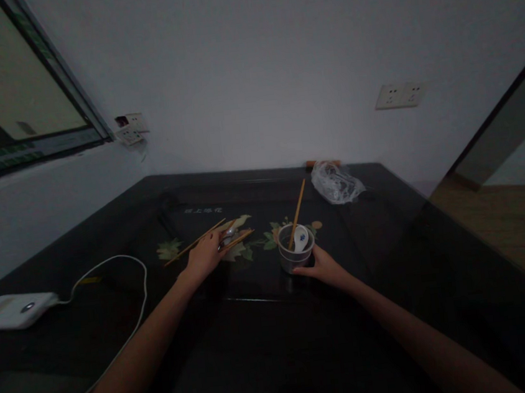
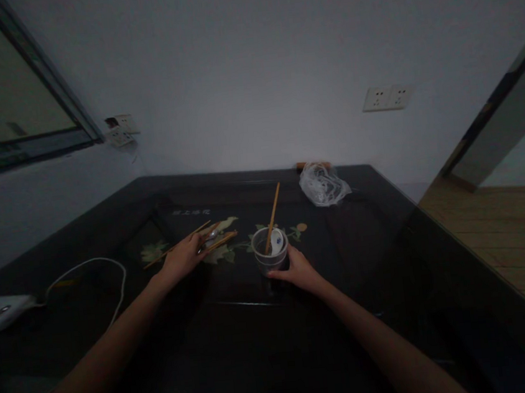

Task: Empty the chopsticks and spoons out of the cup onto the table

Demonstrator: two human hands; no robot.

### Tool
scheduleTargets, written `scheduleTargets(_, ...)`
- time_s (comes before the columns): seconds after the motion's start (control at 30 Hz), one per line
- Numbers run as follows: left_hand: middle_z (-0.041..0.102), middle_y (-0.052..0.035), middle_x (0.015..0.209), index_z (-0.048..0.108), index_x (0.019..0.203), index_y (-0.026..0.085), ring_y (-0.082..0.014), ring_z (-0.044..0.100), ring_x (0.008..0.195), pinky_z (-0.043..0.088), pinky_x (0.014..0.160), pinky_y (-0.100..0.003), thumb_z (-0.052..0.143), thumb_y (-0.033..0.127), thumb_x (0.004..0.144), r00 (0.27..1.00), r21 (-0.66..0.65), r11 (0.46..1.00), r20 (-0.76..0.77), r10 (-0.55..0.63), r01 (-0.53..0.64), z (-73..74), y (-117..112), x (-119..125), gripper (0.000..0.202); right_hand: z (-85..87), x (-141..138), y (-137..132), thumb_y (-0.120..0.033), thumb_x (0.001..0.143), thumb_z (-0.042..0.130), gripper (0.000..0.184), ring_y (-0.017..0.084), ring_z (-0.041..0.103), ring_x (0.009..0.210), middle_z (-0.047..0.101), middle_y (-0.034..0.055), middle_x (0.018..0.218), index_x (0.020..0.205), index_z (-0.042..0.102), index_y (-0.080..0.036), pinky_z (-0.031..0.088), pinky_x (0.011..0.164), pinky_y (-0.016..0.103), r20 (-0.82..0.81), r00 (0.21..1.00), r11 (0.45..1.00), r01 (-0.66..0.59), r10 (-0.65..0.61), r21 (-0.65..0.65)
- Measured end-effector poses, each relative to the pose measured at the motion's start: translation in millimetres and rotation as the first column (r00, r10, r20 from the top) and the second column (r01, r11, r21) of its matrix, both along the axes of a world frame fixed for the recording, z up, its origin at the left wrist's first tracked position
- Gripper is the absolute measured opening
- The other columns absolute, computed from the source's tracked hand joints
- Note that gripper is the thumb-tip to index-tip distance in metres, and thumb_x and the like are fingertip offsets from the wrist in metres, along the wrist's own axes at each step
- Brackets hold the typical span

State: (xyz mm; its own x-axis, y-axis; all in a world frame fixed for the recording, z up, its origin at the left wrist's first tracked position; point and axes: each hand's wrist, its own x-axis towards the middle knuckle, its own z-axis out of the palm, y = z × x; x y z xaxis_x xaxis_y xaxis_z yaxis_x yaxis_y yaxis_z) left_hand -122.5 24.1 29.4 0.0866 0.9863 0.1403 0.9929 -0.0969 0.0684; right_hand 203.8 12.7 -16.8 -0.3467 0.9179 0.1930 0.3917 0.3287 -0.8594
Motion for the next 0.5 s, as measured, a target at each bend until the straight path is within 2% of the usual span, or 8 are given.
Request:
scheduleTargets(0.3, 0.065, -0.0087, 0.103, 0.056, 0.100, 0.020, -0.0223, 0.064, 0.084, 0.046, 0.064, -0.029, 0.045, 0.044, 0.087, 0.995, -0.106, 0.992, 0.062, 0.079, -0.072, 1.8, 6.3, -5.7, 0.030, -1.0, -0.6, 1.0, -0.041, 0.060, 0.080, 0.076, 0.032, 0.051, 0.120, 0.056, 0.0162, 0.127, 0.124, 0.049, -0.016, 0.037, 0.103, 0.052, 0.032, 0.999, 1.000, 0.017, -0.018, 0.019)
scheduleTargets(0.5, 0.066, -0.0067, 0.093, 0.058, 0.094, 0.020, -0.0204, 0.063, 0.078, 0.043, 0.060, -0.028, 0.044, 0.038, 0.086, 0.989, -0.100, 0.995, 0.143, 0.031, -0.017, -2.3, 9.8, -12.6, 0.024, -1.0, -0.1, 1.2, -0.041, 0.061, 0.079, 0.075, 0.032, 0.051, 0.120, 0.056, 0.0156, 0.127, 0.126, 0.048, -0.017, 0.037, 0.104, 0.052, 0.020, 1.000, 1.000, 0.005, -0.005, 0.021)
